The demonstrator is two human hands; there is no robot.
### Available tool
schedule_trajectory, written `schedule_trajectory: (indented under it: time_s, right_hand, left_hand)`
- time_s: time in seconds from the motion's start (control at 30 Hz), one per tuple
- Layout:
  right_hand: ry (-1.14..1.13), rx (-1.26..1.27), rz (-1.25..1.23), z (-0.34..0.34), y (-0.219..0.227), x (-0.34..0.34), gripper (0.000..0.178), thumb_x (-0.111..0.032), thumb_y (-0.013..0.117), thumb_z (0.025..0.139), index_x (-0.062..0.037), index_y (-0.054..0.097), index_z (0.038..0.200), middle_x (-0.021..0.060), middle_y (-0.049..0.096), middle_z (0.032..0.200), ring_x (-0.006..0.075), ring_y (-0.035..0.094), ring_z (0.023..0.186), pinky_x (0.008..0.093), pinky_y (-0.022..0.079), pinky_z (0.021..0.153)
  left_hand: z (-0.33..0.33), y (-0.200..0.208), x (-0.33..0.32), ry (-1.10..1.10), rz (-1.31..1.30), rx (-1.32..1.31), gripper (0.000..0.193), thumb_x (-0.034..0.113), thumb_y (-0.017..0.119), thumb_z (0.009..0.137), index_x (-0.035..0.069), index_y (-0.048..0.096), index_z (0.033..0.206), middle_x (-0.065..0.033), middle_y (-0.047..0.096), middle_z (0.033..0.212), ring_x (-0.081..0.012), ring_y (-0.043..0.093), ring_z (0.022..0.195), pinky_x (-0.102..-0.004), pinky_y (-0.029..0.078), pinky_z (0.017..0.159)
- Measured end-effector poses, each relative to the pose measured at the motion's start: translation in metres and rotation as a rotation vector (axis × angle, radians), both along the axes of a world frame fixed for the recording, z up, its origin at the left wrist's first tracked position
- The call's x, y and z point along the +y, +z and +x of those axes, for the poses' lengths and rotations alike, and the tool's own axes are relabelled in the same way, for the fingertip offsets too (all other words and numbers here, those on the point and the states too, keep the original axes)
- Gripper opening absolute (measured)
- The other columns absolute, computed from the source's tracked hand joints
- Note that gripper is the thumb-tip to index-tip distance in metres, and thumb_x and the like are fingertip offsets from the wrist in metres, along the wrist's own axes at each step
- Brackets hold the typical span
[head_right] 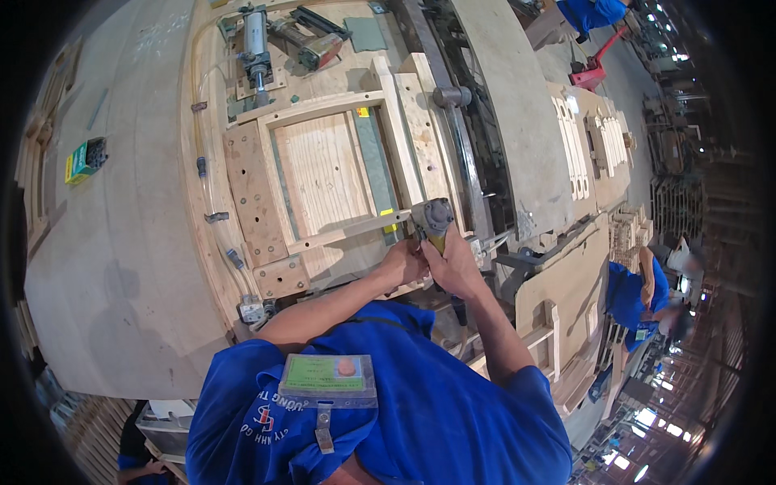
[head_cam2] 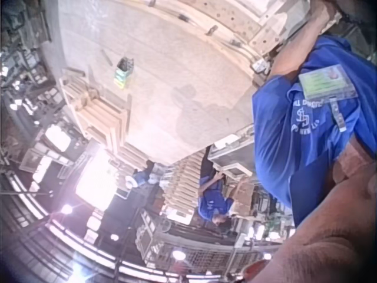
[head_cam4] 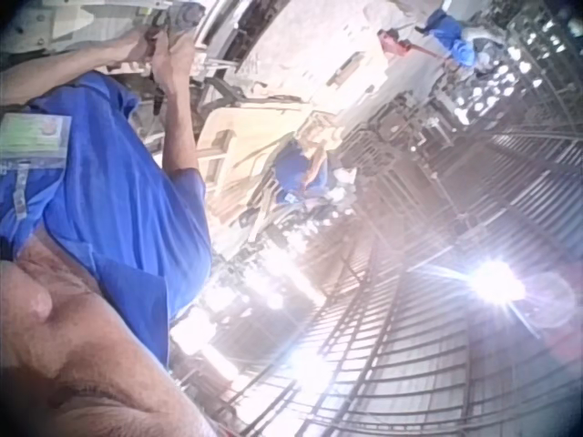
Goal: The person assembles wooden frames by placing pieces into a jig, tapping them with a hammer, and securing them with a nail gun. They repeat this process for multiple frames, moving completed units aside.
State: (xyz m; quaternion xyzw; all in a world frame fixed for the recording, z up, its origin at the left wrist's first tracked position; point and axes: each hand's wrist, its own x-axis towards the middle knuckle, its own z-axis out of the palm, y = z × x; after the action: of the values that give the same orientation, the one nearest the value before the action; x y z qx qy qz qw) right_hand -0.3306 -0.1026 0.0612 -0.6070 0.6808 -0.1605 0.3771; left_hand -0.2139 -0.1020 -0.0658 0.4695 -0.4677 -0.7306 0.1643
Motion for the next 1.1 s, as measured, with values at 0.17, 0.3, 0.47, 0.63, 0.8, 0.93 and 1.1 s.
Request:
schedule_trajectory:
  time_s: [0.17, 0.3, 0.47, 0.63, 0.8, 0.93, 1.1]
  right_hand:
    - [-0.224, -0.239, 0.222, 0.002, 0.015, -0.03, 0.025, -0.02, 0.066, 0.105, -0.0008, 0.059, 0.12, 0.0068, 0.067, 0.082, 0.0133, 0.064, 0.067, 0.03, 0.05, 0.059]
    - [-0.207, -0.292, 0.114, 0.009, 0.012, -0.098, 0.027, -0.023, 0.068, 0.105, -0.0024, 0.06, 0.12, 0.0003, 0.058, 0.07, 0.0085, 0.054, 0.057, 0.0273, 0.045, 0.052]
    - [-0.176, -0.381, -0.014, 0.039, -0.009, -0.178, 0.027, -0.025, 0.068, 0.105, -0.0028, 0.06, 0.118, 0.001, 0.058, 0.074, 0.0085, 0.052, 0.056, 0.028, 0.044, 0.05]
    - [-0.151, -0.341, -0.062, 0.056, -0.023, -0.224, 0.032, -0.027, 0.068, 0.103, -0.0005, 0.058, 0.119, 0.0051, 0.063, 0.081, 0.011, 0.054, 0.055, 0.0304, 0.044, 0.047]
    - [-0.149, -0.309, -0.06, 0.059, -0.029, -0.243, 0.038, -0.03, 0.068, 0.102, 0.0017, 0.057, 0.12, 0.008, 0.064, 0.08, 0.0127, 0.056, 0.054, 0.0324, 0.045, 0.047]
    - [-0.125, -0.218, -0.043, 0.061, -0.029, -0.246, 0.04, -0.03, 0.068, 0.102, 0.003, 0.057, 0.123, 0.0101, 0.065, 0.081, 0.0138, 0.058, 0.055, 0.0331, 0.046, 0.047]
    - [-0.094, -0.179, -0.026, 0.063, -0.029, -0.245, 0.038, -0.03, 0.069, 0.104, -0.0017, 0.054, 0.124, 0.0077, 0.067, 0.097, 0.0105, 0.053, 0.057, 0.0293, 0.046, 0.049]
  left_hand:
    - [0.013, 0.032, -0.026, 0.098, -0.141, -0.135, 0.043, 0.041, 0.068, 0.095, -0.002, 0.075, 0.099, -0.0276, 0.074, 0.089, -0.0452, 0.074, 0.089, -0.0521, 0.056, 0.079]
    - [0.011, 0.038, -0.078, 0.313, -0.299, -0.227, 0.042, 0.041, 0.069, 0.095, -0.001, 0.074, 0.095, -0.0275, 0.073, 0.086, -0.0453, 0.074, 0.087, -0.0517, 0.056, 0.077]
    - [0.027, 0.035, -0.149, 0.553, -0.247, -0.226, 0.04, 0.04, 0.07, 0.097, 0.001, 0.076, 0.094, -0.0247, 0.075, 0.087, -0.0439, 0.074, 0.087, -0.0507, 0.056, 0.076]
    - [0.04, 0.023, -0.189, 0.544, -0.292, -0.302, 0.041, 0.04, 0.071, 0.096, 0.0, 0.077, 0.1, -0.0229, 0.077, 0.093, -0.0401, 0.075, 0.092, -0.0482, 0.057, 0.08]
    - [0.043, 0.018, -0.207, 0.506, -0.249, -0.316, 0.043, 0.043, 0.071, 0.095, 0.002, 0.077, 0.107, -0.0223, 0.078, 0.097, -0.04, 0.076, 0.096, -0.0476, 0.058, 0.084]
    - [0.046, 0.02, -0.211, 0.499, -0.201, -0.309, 0.042, 0.042, 0.073, 0.093, 0.003, 0.077, 0.108, -0.0228, 0.078, 0.098, -0.0399, 0.076, 0.097, -0.0473, 0.058, 0.084]
    - [0.046, 0.024, -0.206, 0.563, -0.213, -0.3, 0.034, 0.039, 0.071, 0.094, 0.006, 0.076, 0.092, -0.0218, 0.077, 0.091, -0.0428, 0.074, 0.094, -0.0516, 0.057, 0.081]
